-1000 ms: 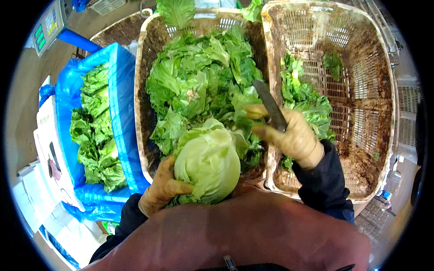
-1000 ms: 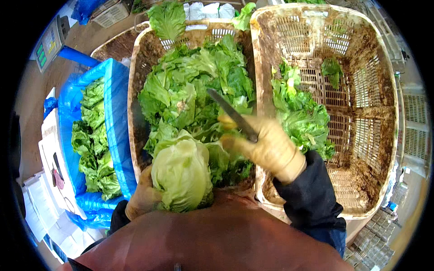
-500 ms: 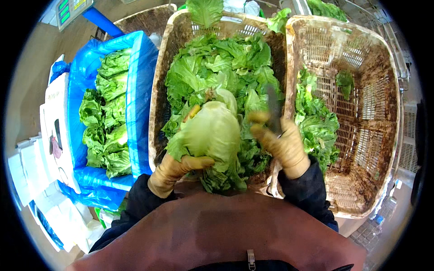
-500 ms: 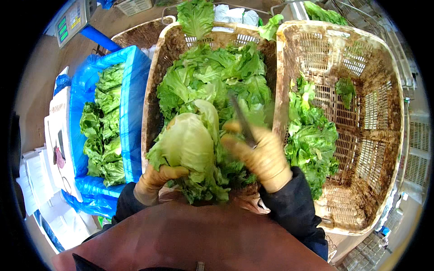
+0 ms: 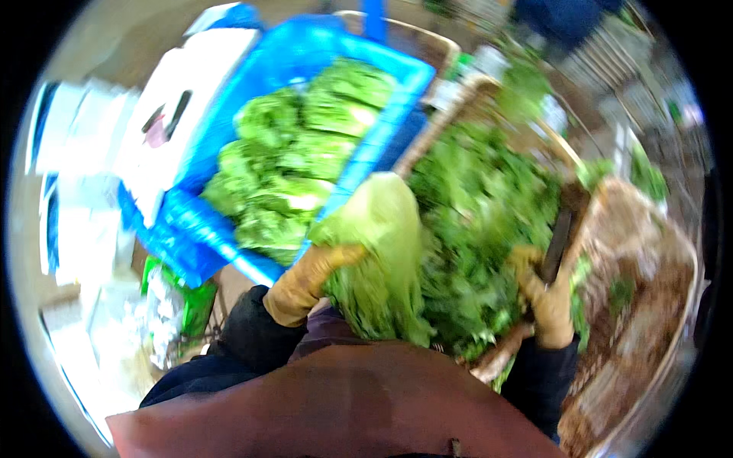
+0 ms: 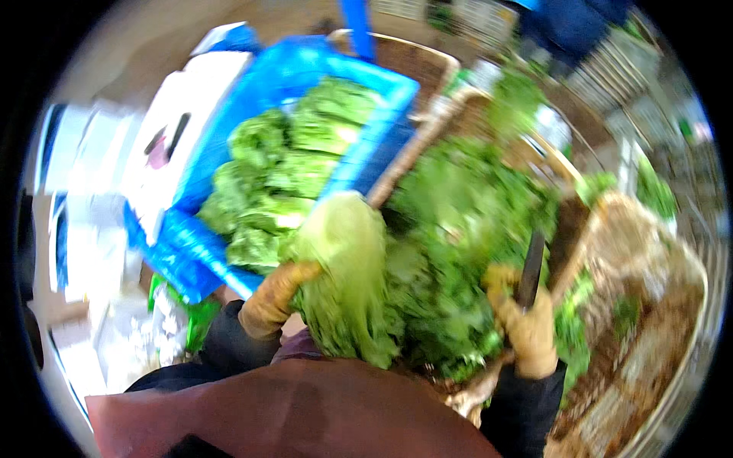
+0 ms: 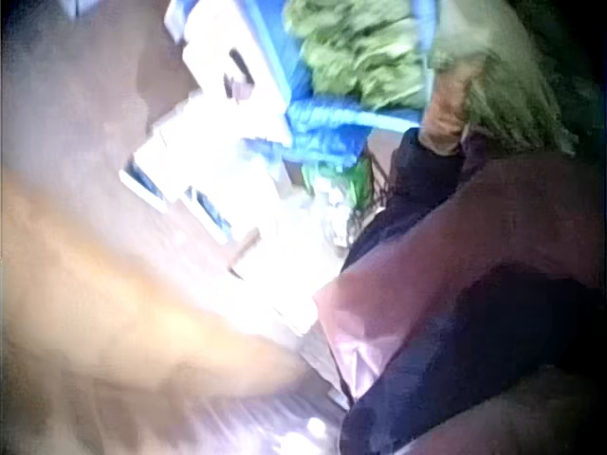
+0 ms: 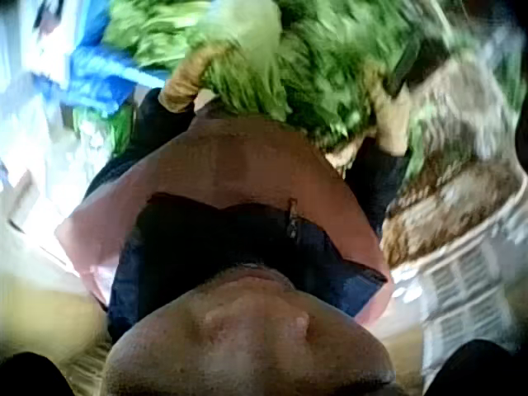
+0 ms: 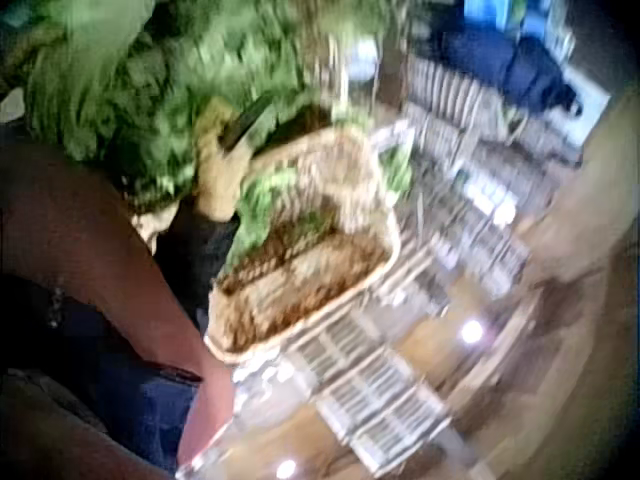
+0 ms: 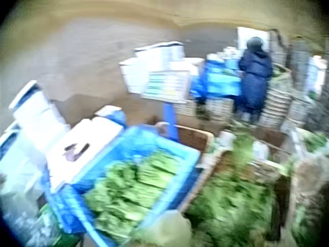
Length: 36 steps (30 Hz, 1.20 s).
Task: The person repeatedly picks up heads of lettuce from a basket, trims the outer leaves with a knife, and places the trimmed lettuce into a blue bin. The process is continuous and repetitive throughout the clip.
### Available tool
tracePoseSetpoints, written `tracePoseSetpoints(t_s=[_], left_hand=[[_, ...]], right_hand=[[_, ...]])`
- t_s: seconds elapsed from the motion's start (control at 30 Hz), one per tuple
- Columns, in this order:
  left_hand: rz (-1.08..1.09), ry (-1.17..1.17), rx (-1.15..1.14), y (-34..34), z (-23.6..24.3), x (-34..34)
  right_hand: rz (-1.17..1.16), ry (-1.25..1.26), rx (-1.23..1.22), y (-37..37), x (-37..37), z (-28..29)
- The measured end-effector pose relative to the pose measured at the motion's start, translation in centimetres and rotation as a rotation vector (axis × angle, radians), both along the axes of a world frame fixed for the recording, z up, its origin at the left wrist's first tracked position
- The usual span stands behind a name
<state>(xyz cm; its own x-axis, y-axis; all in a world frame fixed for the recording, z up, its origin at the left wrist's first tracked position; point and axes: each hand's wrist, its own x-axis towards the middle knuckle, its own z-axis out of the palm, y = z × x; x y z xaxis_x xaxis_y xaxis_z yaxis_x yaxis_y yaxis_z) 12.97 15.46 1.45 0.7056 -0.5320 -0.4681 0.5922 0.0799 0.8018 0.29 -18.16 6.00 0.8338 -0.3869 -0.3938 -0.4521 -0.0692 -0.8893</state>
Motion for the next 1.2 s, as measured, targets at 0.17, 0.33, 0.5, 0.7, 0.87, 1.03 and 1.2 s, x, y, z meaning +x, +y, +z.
tracePoseSetpoints(t_s=[0.17,0.33,0.5,0.7,0.87,1.03,1.2], left_hand=[[0.738,-0.051,-0.120,16.0,-2.4,8.3],[1.274,-0.288,0.557,27.8,-14.4,15.6],[1.120,-1.089,1.655,25.0,-18.9,16.4],[0.428,-1.130,2.263,29.8,-18.2,14.1],[0.142,-0.681,2.092,30.3,-11.1,18.0],[0.119,-1.259,1.409,7.8,-7.8,10.8],[-0.116,-1.136,0.950,-6.9,-5.6,0.9]], right_hand=[[0.106,0.112,0.265,6.7,1.0,-5.5],[0.230,0.155,0.441,15.8,6.0,-7.7],[0.071,0.281,0.538,15.7,1.9,-8.4],[-0.044,-0.061,0.488,8.3,-8.1,-9.3],[-0.667,0.283,-0.488,-10.3,-20.2,-7.6],[-0.495,0.575,-0.505,-29.9,-35.1,-17.7],[-0.508,0.463,-0.095,-30.9,-32.0,-19.9]])
